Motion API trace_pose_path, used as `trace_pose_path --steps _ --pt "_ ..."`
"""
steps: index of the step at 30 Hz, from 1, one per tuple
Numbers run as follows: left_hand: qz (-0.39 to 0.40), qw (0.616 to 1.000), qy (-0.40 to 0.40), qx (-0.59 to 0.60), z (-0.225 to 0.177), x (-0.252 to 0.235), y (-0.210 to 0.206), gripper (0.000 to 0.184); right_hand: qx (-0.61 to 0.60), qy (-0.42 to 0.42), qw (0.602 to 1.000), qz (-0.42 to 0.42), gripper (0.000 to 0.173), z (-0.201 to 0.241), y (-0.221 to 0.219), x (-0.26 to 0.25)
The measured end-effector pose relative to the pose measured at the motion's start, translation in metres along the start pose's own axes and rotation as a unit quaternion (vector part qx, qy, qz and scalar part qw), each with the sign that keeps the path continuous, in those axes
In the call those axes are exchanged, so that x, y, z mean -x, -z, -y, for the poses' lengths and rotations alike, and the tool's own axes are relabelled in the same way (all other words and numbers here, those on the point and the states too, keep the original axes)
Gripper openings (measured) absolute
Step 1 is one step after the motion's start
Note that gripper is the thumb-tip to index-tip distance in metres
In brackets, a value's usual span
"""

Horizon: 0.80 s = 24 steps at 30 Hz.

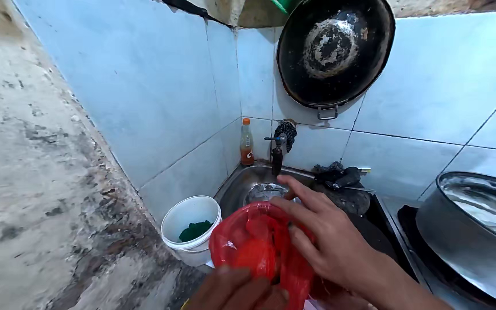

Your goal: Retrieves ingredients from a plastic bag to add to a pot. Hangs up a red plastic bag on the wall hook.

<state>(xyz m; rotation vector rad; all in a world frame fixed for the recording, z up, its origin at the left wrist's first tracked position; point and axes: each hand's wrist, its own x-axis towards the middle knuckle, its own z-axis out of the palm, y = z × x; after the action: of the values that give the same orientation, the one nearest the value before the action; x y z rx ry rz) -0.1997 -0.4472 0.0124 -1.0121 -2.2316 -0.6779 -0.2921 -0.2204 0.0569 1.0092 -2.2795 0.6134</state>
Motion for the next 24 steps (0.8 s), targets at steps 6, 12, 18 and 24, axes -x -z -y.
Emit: trace_pose_path --steps 6,12,18,24 --pt "0.123 0.977 0.117 -0.127 0.024 -0.038 -0.034 0.034 0.024 0.039 0.998 0.032 0.014 0.014 -0.027 0.035" --pt "0.092 0.940 0.156 -0.290 0.061 -0.007 -0.047 0.060 0.280 -0.058 0.931 0.229 0.040 -0.006 0.009 0.078" --pt "0.164 0.937 0.184 -0.249 0.030 -0.013 -0.005 0.071 0.144 -0.079 0.970 0.180 0.037 0.012 0.058 0.055" --pt "0.088 0.987 0.080 -0.109 0.004 -0.043 0.001 0.031 0.073 -0.034 0.982 0.170 0.015 0.033 -0.003 0.034"
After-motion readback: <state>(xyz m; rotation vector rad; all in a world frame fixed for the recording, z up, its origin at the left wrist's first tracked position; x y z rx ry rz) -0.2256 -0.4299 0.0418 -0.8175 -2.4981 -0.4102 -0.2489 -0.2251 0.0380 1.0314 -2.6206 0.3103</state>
